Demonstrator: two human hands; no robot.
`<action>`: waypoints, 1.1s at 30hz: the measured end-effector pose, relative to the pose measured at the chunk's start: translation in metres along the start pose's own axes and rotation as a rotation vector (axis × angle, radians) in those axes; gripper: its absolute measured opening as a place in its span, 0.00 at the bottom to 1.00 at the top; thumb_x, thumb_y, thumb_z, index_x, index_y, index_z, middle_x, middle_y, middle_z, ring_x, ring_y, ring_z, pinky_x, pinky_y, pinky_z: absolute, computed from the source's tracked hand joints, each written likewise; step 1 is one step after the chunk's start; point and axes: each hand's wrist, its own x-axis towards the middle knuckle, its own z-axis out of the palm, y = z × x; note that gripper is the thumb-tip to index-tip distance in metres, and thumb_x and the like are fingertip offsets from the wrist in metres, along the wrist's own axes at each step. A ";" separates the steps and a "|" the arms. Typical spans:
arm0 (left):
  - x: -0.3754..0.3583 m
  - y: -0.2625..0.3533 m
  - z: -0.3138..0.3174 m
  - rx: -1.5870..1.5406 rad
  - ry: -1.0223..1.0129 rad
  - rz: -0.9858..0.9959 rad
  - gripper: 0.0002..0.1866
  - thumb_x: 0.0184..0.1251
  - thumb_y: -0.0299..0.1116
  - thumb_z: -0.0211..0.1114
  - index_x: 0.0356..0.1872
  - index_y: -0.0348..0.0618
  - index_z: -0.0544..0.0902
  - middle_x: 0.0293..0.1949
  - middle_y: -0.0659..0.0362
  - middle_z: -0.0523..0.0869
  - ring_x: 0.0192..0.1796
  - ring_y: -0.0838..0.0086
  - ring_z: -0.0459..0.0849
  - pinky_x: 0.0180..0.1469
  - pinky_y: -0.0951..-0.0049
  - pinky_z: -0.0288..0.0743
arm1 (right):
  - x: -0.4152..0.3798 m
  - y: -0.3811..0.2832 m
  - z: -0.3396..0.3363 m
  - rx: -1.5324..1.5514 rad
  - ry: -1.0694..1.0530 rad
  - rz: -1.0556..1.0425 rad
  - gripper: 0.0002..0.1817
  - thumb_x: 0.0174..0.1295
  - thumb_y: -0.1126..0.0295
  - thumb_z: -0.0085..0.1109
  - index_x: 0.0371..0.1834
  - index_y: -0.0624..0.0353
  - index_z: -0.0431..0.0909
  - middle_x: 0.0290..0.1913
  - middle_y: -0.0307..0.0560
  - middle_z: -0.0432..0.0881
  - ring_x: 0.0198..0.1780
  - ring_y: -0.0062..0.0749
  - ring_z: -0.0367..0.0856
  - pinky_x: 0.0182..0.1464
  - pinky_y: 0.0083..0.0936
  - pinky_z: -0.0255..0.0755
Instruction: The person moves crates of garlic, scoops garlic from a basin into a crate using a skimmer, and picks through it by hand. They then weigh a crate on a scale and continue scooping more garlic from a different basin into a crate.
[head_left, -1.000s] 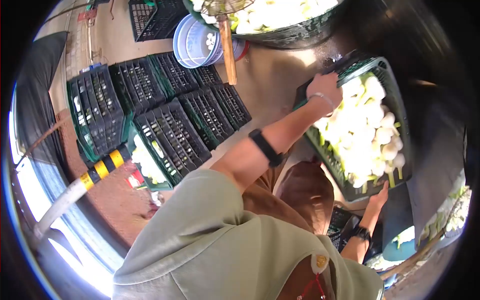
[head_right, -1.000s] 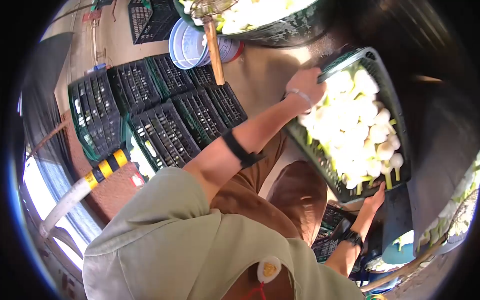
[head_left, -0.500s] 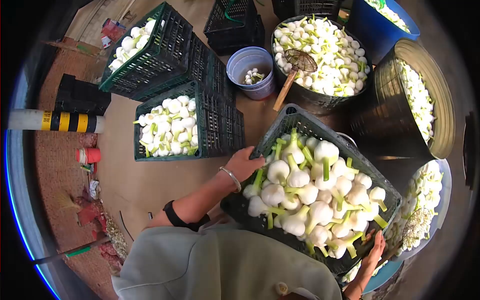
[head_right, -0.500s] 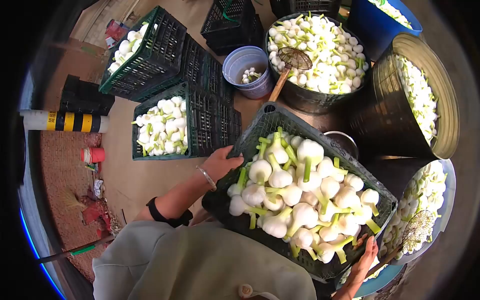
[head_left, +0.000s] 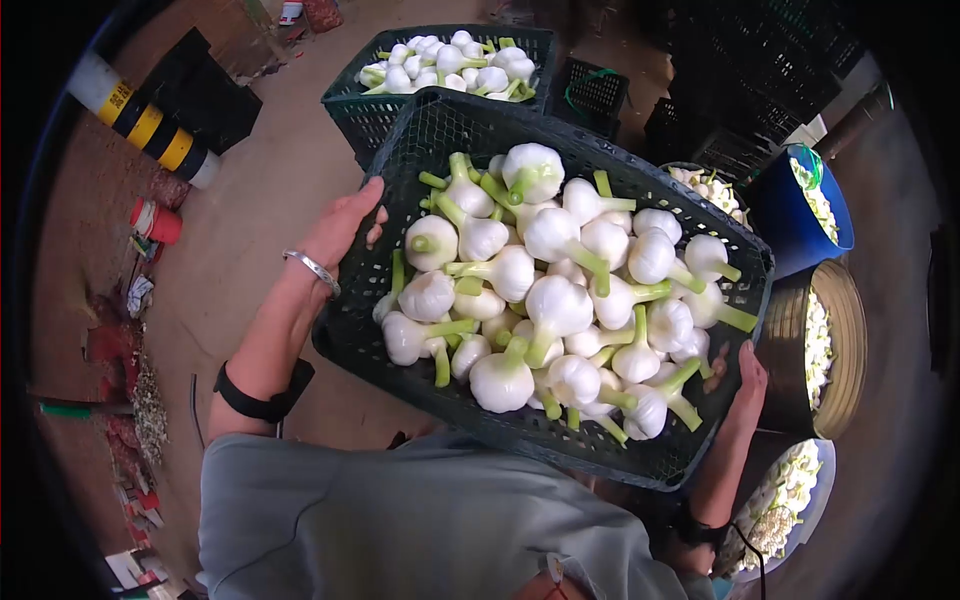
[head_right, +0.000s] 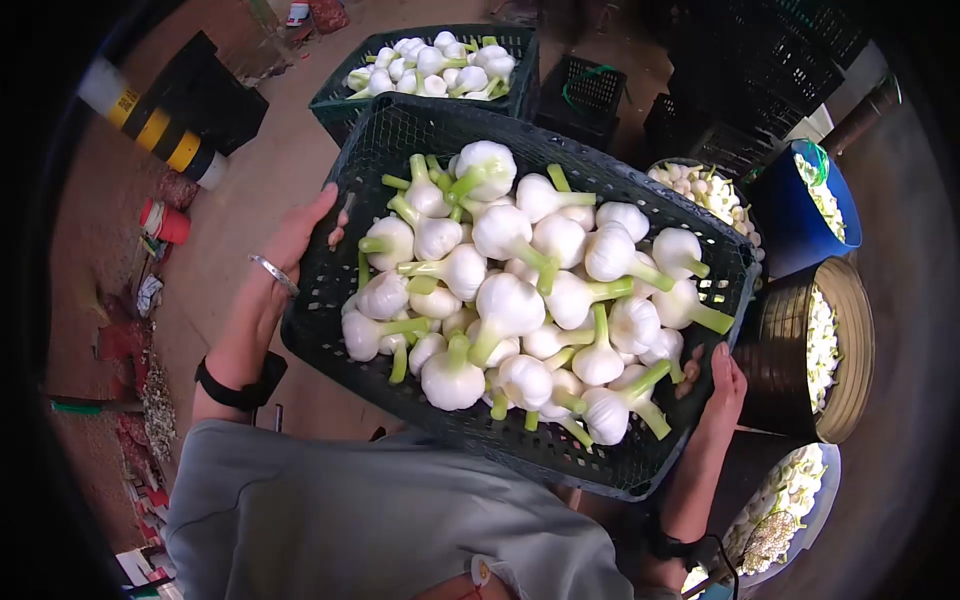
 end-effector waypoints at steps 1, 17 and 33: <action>0.004 0.005 -0.022 0.021 0.048 0.024 0.23 0.62 0.57 0.55 0.21 0.47 0.75 0.15 0.67 0.72 0.17 0.84 0.67 0.20 0.84 0.61 | 0.005 0.002 0.023 0.018 -0.070 -0.013 0.16 0.63 0.57 0.53 0.31 0.61 0.75 0.19 0.36 0.73 0.16 0.16 0.67 0.19 0.13 0.62; 0.062 -0.058 -0.086 -0.081 0.131 -0.137 0.31 0.59 0.64 0.52 0.26 0.40 0.76 0.20 0.65 0.73 0.24 0.81 0.68 0.28 0.80 0.62 | 0.074 0.046 0.090 -0.344 -0.218 -0.046 0.10 0.56 0.68 0.62 0.25 0.62 0.74 0.18 0.40 0.75 0.15 0.21 0.69 0.16 0.19 0.63; 0.239 -0.188 -0.152 1.487 0.122 0.501 0.27 0.53 0.29 0.57 0.59 0.47 0.68 0.64 0.57 0.64 0.65 0.63 0.62 0.60 0.58 0.61 | 0.074 0.063 0.076 -0.362 -0.157 -0.048 0.10 0.56 0.67 0.61 0.24 0.61 0.73 0.19 0.39 0.74 0.15 0.20 0.68 0.17 0.18 0.63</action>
